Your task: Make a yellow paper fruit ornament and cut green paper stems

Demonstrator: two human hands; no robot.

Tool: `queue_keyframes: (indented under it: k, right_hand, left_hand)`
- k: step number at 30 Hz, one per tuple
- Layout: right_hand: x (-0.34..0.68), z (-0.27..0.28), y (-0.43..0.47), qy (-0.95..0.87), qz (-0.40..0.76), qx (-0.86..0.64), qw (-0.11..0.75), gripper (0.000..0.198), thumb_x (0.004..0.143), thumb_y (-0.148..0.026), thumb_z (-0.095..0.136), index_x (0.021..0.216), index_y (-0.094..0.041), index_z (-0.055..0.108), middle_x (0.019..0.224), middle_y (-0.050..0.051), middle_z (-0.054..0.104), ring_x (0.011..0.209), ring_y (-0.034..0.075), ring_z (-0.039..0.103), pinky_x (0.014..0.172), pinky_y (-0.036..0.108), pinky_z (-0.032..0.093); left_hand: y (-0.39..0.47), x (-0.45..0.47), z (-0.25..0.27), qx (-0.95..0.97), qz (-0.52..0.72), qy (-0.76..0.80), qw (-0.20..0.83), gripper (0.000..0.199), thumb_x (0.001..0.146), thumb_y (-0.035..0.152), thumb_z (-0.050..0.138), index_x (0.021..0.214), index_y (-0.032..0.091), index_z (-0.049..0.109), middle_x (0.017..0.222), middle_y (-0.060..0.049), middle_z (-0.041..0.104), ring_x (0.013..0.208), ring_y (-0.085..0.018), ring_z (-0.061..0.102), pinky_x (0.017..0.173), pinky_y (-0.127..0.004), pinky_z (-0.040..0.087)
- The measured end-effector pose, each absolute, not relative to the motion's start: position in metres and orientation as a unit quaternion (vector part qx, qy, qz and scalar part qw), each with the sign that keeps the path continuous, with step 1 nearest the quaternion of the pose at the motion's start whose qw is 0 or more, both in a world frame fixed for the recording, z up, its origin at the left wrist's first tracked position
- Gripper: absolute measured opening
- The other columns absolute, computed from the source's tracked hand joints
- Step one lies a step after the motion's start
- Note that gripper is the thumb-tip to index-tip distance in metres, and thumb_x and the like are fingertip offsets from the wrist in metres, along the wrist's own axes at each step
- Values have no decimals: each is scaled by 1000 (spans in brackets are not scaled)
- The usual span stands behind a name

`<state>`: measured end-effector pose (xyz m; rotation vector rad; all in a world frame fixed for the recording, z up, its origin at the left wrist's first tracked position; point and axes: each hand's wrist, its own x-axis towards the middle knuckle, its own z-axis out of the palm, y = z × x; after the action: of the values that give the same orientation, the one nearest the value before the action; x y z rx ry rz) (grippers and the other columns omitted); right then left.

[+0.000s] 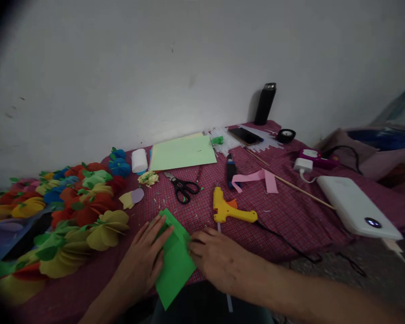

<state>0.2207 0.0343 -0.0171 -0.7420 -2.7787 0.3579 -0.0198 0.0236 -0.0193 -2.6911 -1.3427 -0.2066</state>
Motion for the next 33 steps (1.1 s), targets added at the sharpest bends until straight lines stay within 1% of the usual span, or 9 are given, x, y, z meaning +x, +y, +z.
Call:
queue_keyframes:
  k: [4,6,8,12,15,22,26,30,33]
  right_hand:
    - [245,7,35,-942,111,-281,144,31,86,-14,47,115,-20,56,117,7,61,112,21,49,95,40,39]
    - [262,12,39,-919,75,-345,175,28,87,-12,45,111,-18,58,114,8,62,108,20,52,94,39,40]
    - [277,9,45,-897,41,-406,173,27,86,-16,48,111,-18,58,112,9,62,108,23,51,94,43,40]
    - [295,-6,58,-884,31,-450,126,32,79,-16,56,110,-17,56,116,10,59,110,27,49,93,46,40]
    - [299,-10,66,-883,48,-456,101,25,80,-14,53,104,-17,58,115,11,60,109,26,51,92,43,40]
    - [306,-11,73,-872,5,-481,88,22,86,-10,44,99,-20,59,99,8,66,94,24,58,83,39,41]
    - [316,-19,79,-871,-47,-479,94,23,87,-10,42,98,-19,60,95,9,66,90,22,59,81,36,40]
    - [325,-23,89,-869,-70,-481,95,26,87,-9,38,96,-17,61,93,9,66,88,22,60,82,38,39]
    - [325,-16,84,-870,-81,-478,92,28,87,-8,38,97,-18,62,98,8,66,91,22,59,83,40,40]
  left_hand:
    - [2,-9,-19,-896,-47,-435,66,56,86,36,44,137,17,32,144,-13,31,133,-30,24,103,-51,30]
    - [-11,-5,-21,-910,-51,-408,58,69,81,53,46,138,17,30,144,-13,31,132,-33,25,101,-52,31]
    - [-22,-3,-23,-920,-50,-385,54,75,77,58,50,138,18,31,143,-13,34,131,-33,28,100,-51,33]
    - [-31,-5,-27,-918,-32,-387,76,50,81,28,51,130,20,43,134,-8,47,124,-26,40,100,-43,33]
    - [-30,-15,-25,-930,-20,-355,88,44,82,16,47,125,20,48,128,-5,54,119,-21,45,98,-36,33]
    - [-13,-58,-22,-938,-8,-326,117,37,86,15,44,121,25,51,127,-2,55,122,-21,41,101,-37,27]
    - [-13,-74,-16,-937,-3,-343,73,51,80,9,47,128,25,44,131,-3,51,126,-22,36,103,-41,27]
    - [-29,-68,-2,-923,-51,-381,-18,67,65,5,48,130,20,40,138,-6,41,131,-22,29,106,-44,27]
    - [-30,-51,4,-914,-120,-385,-38,52,73,8,45,124,17,47,132,-9,47,128,-22,34,104,-44,31]
